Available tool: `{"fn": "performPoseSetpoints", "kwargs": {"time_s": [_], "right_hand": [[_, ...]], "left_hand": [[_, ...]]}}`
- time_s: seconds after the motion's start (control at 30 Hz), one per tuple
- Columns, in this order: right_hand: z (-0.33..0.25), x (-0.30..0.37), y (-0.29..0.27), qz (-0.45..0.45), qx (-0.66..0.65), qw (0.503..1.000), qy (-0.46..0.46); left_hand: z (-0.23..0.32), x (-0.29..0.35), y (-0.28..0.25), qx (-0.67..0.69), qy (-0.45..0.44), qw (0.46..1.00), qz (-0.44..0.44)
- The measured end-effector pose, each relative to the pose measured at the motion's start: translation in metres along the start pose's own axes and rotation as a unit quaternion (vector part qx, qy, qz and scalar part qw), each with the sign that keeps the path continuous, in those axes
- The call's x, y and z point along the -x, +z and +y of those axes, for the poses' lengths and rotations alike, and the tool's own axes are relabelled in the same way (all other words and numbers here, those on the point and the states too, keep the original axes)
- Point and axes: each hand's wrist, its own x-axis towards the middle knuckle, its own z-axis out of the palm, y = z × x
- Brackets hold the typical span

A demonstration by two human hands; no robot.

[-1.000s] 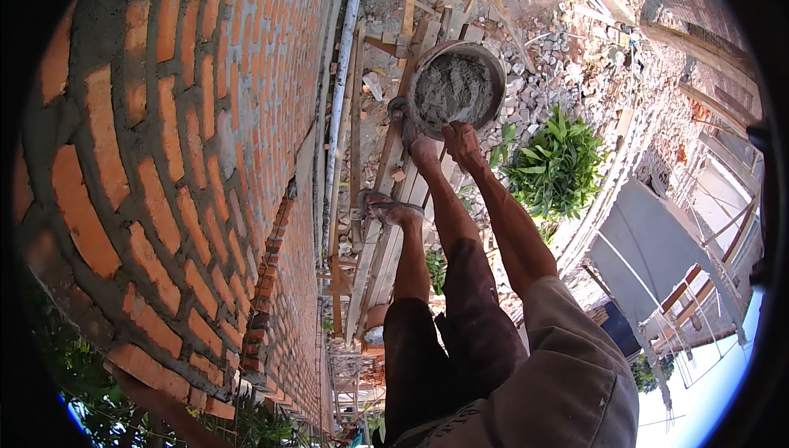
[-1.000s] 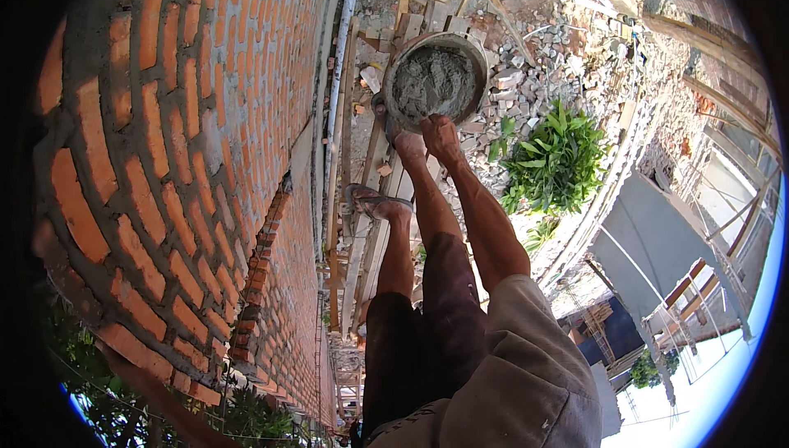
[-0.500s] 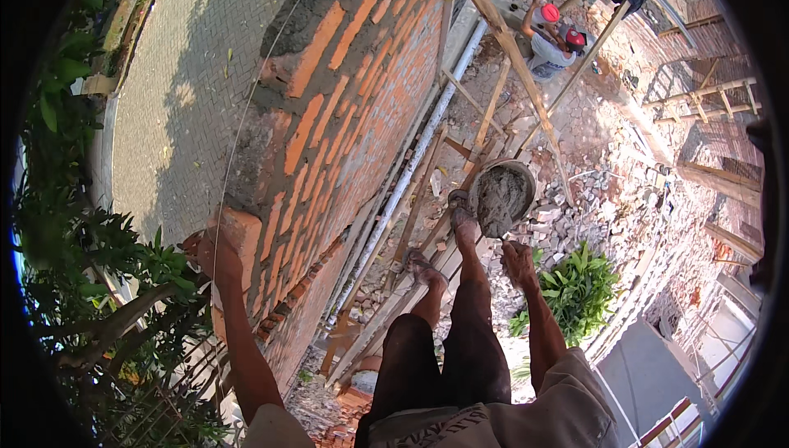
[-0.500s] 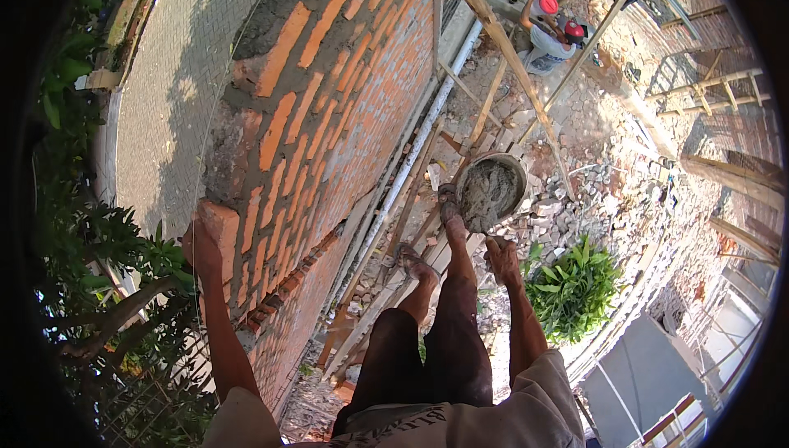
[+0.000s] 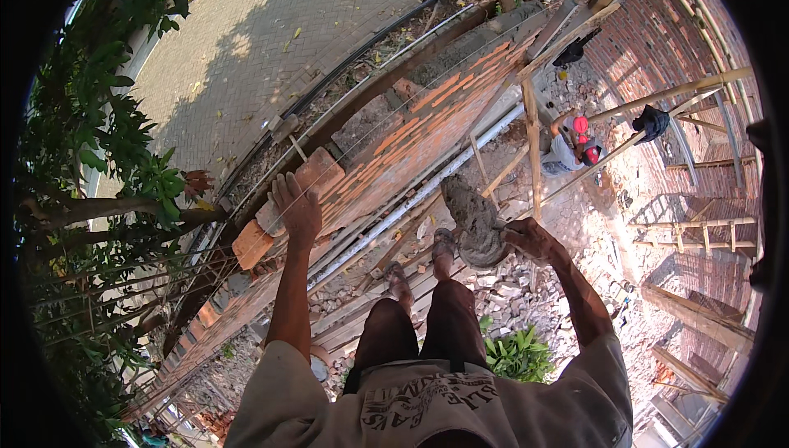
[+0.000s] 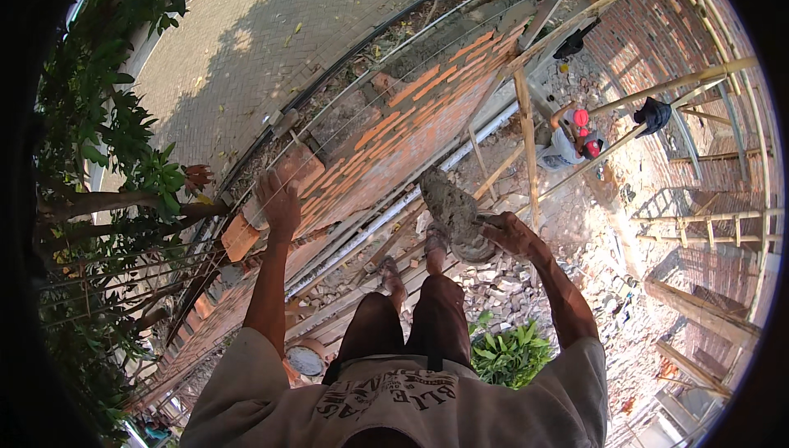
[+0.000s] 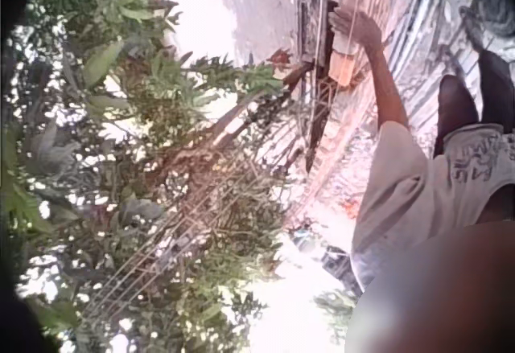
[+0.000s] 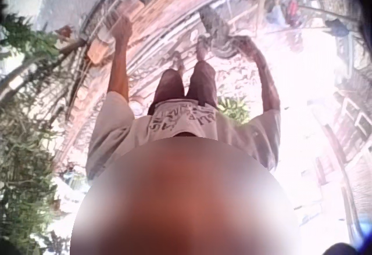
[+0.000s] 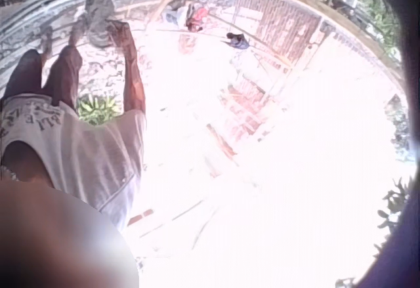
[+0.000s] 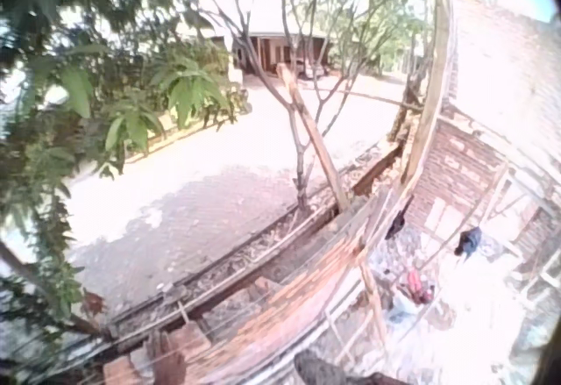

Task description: The person scoops mortar from a headpan with a trowel and spreads it on a brick wall. The person places bricks onto the mortar bed, taps them into position, and continues the process along the wall.

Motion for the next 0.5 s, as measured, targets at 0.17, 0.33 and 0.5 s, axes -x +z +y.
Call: {"fn": "performPoseSetpoints", "kwargs": {"time_s": [0.17,0.33,0.5], "right_hand": [[-0.143,-0.016,-0.059,-0.06,0.119,0.989,-0.068],[-0.269,-0.054,-0.086,-0.036,0.261,0.962,-0.07],[-0.337,-0.115,-0.082,-0.013,0.419,0.901,-0.111]], "left_hand": [[0.015,0.101,-0.046,0.075,-0.04,0.992,-0.096],[0.013,0.247,-0.064,0.131,-0.144,0.964,-0.18],[-0.005,0.396,-0.084,0.102,-0.382,0.838,-0.376]]}}
